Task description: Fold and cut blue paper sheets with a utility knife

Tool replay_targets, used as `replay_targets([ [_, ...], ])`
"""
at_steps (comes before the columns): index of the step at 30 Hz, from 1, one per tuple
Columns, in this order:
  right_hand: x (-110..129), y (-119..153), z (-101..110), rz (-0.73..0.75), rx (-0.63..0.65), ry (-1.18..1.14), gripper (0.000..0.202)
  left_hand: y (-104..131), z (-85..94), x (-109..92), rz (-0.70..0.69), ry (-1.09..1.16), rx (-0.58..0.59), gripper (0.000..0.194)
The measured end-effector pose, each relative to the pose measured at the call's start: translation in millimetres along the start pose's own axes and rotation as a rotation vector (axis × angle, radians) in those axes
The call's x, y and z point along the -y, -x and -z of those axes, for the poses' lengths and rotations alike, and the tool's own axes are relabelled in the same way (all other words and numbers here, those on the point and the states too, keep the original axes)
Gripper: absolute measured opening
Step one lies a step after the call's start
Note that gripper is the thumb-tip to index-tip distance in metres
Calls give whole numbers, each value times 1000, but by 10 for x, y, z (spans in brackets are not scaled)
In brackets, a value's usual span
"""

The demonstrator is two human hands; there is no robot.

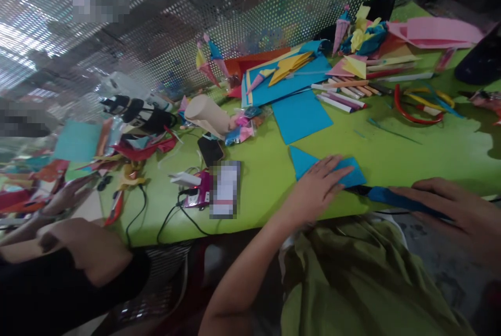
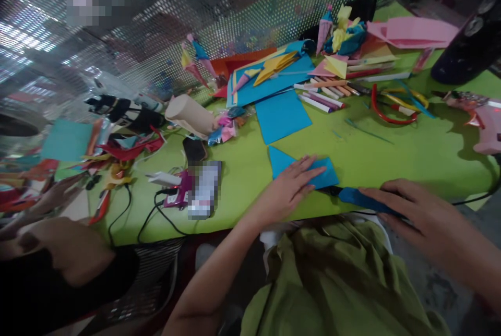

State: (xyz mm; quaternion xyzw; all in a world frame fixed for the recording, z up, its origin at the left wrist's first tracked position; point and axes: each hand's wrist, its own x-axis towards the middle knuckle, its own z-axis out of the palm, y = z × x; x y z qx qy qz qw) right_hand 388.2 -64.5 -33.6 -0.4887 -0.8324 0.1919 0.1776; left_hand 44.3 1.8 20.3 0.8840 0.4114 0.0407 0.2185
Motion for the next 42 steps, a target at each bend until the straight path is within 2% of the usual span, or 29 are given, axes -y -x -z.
replay_targets([
  [4, -35, 20, 8, 7, -2, 19, 51, 12, 45, 227, -35, -121, 57, 49],
  [7, -68, 48, -1, 2, 15, 10, 53, 19, 11, 285, -49, -180, 60, 51],
  [10, -44, 35, -10, 11, 4, 19, 53, 24, -18, 265, -48, -202, 37, 50],
  [18, 289, -200, 5, 103, -81, -13, 44, 27, -36, 222, -22, -195, 21, 50],
  [24, 78, -101, -25, 58, -1, 7, 51, -13, -106, 105, 52, -171, -37, 51],
  [28, 9, -90, -6, 51, 24, 29, 53, -34, -40, 128, 34, -166, -26, 51],
  [32, -3, -88, 7, 53, 30, 33, 53, -34, 33, 246, -15, -220, 13, 52],
  [36, -11, -66, -11, 40, 20, 25, 52, -26, 12, 281, -12, -269, 13, 54],
  [42, 168, -196, -30, 51, 31, -43, 49, -17, -29, 273, -12, -285, 0, 55],
])
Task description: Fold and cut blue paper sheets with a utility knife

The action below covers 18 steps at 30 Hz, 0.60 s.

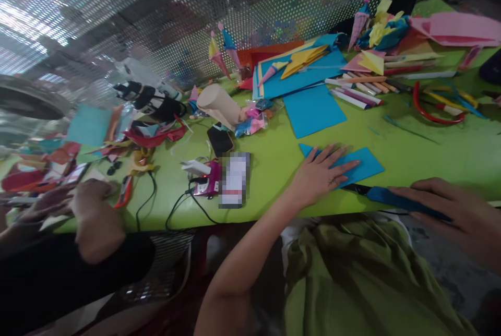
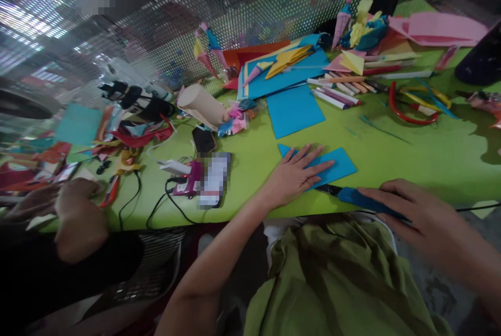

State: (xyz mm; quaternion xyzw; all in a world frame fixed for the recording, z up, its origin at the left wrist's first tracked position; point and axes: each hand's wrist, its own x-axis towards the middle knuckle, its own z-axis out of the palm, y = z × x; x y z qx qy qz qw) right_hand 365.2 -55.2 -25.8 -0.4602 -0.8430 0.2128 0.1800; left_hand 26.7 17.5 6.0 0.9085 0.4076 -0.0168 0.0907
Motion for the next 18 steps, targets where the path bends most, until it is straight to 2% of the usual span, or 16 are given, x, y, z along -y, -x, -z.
replay_targets([
  [7, 86, 8, -11, -48, 33, -19, 50, 3, -14, 12, -12, 5, -21, 55],
  [10, 161, -2, -59, -23, 18, -14, 49, 5, -5, -7, -3, 3, -20, 54],
  [14, 278, -88, -103, 20, -17, -10, 46, 11, 79, -15, 7, 2, 4, 53],
  [18, 266, -103, -103, 41, -19, -4, 46, 14, 147, 53, -42, -2, 34, 53],
])
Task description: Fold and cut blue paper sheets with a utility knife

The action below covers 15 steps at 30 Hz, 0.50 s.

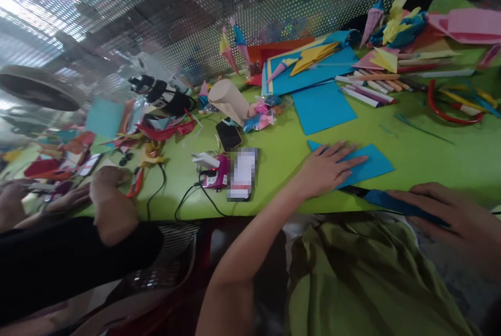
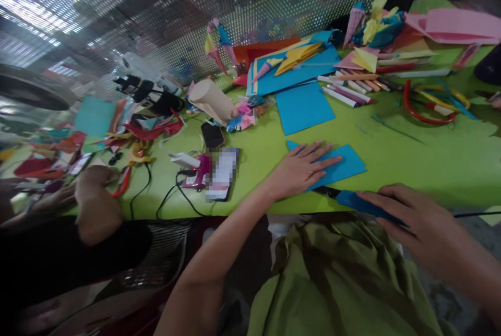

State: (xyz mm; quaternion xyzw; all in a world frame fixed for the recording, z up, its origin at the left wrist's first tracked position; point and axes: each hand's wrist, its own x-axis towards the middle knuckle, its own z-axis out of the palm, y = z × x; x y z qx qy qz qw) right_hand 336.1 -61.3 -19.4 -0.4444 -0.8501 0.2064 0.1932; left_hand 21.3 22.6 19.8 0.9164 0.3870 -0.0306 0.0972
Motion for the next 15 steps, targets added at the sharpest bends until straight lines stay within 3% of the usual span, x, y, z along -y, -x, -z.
replay_targets([
  [6, -98, 101, -42, -40, 40, -24, 51, 1, -98, 82, -42, -36, -53, 55],
  [15, 102, -3, -75, -89, 74, -50, 48, 25, -112, 78, -70, -55, -106, 56],
])
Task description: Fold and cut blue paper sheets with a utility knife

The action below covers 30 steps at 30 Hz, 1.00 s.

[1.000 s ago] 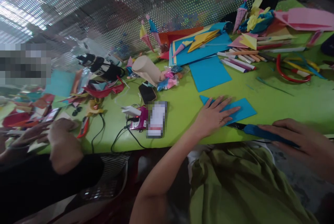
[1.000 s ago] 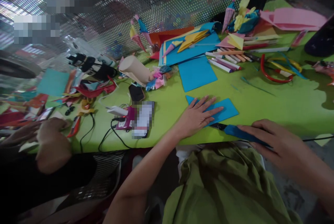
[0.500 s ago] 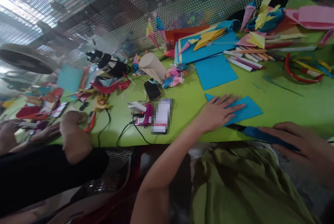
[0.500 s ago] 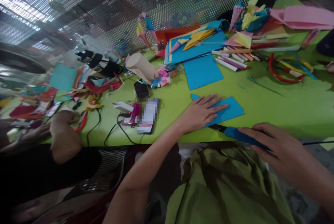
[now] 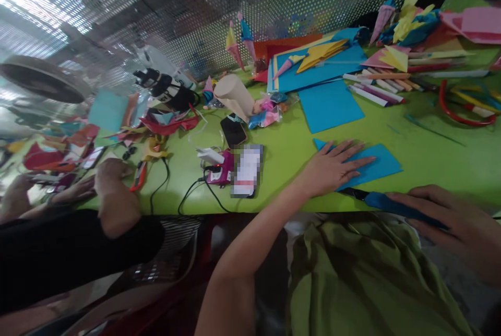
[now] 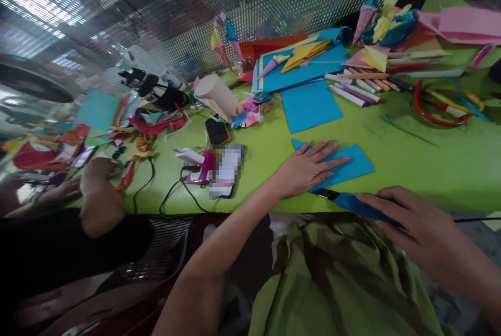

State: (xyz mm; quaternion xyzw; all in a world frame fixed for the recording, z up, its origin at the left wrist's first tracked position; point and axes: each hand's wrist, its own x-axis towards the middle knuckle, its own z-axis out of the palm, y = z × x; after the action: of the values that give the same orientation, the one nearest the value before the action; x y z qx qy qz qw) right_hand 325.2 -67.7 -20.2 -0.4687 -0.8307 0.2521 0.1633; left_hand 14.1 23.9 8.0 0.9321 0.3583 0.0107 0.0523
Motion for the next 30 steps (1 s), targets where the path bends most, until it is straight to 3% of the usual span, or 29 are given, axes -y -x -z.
replay_targets([
  [5, -33, 45, -79, 61, 23, -49, 45, -14, -53, 18, 10, 21, 9, 55],
  [9, -100, 65, 72, 27, 30, -51, 46, -24, -31, 51, 26, 116, 18, 57],
  [16, -576, -135, 670, -117, -322, 185, 44, -13, 58, 93, 86, 261, -57, 71],
  [22, -965, -406, 746, -147, -360, 420, 50, 0, 188, 100, 162, 222, -62, 75],
  [26, -890, -512, 655, -132, -420, 530, 49, 6, 205, 137, 194, 228, -55, 88],
  [28, -745, -604, 603, -87, -408, 447, 49, -4, 192, 148, 220, 240, -44, 94],
  [30, -555, -746, 535, -22, -311, 279, 50, -22, 184, 145, 237, 256, -33, 98],
])
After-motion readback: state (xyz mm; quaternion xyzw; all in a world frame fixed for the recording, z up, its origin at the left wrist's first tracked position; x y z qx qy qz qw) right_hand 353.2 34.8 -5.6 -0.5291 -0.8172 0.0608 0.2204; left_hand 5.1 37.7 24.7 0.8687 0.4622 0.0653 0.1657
